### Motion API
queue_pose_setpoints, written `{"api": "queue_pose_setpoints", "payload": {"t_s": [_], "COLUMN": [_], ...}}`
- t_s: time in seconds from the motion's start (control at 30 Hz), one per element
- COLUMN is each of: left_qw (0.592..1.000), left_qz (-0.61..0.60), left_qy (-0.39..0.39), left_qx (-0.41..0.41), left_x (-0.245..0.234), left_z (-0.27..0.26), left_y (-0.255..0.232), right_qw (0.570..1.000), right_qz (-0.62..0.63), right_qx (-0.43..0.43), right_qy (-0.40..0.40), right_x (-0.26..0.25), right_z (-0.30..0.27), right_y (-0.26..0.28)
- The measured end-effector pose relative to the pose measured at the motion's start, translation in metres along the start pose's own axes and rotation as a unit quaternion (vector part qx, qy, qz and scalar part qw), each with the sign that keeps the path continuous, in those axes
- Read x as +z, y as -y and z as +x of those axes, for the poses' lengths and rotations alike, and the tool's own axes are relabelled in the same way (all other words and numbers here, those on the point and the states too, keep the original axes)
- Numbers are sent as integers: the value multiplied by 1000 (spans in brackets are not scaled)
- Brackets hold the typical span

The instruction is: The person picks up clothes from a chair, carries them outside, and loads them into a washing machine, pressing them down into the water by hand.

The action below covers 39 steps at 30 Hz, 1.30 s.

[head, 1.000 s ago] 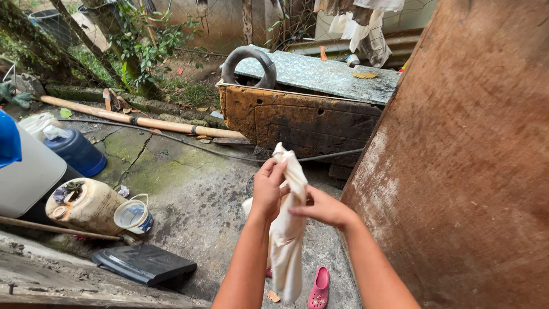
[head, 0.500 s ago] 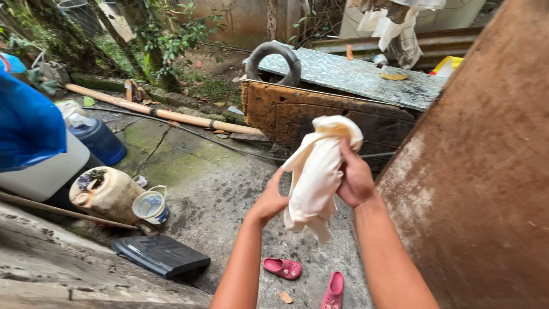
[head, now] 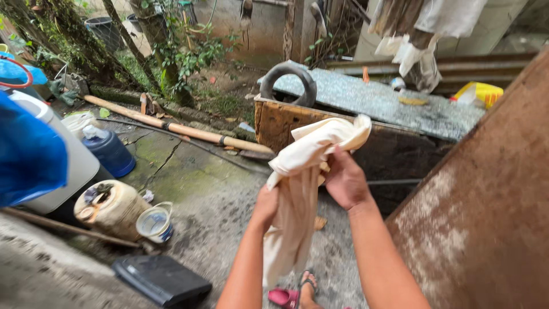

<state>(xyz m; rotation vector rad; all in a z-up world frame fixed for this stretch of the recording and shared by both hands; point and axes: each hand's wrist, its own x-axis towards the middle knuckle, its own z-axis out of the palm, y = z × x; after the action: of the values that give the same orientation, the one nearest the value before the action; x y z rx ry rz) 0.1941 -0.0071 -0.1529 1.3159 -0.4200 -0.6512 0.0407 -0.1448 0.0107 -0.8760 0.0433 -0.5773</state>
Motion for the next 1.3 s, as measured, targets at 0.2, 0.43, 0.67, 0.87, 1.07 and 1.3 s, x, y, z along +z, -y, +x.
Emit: {"api": "queue_pose_setpoints", "payload": {"t_s": [0.2,0.43,0.67,0.87,1.07,1.3], "left_qw": [996,976,994,997,996,1000], "left_qz": [-61,-174,-32,2,-8,14], "left_qy": [-7,-41,-8,-73,-85,17], "left_qx": [70,123,107,17,20,-15], "left_x": [2,3,-5,-52,-91,-122], "left_z": [90,238,335,386,422,459], "left_y": [-41,-60,-81,-86,-58,-58], "right_qw": [996,971,987,997,992,990], "right_qz": [-76,-208,-125,23,26,-57], "right_qx": [36,109,101,45,16,-12], "right_qy": [-35,32,8,-51,-126,-131], "right_x": [-44,-153,-180,-186,-184,-157], "right_z": [85,239,330,372,400,426], "right_y": [-27,-96,-95,-84,-103,-134]}}
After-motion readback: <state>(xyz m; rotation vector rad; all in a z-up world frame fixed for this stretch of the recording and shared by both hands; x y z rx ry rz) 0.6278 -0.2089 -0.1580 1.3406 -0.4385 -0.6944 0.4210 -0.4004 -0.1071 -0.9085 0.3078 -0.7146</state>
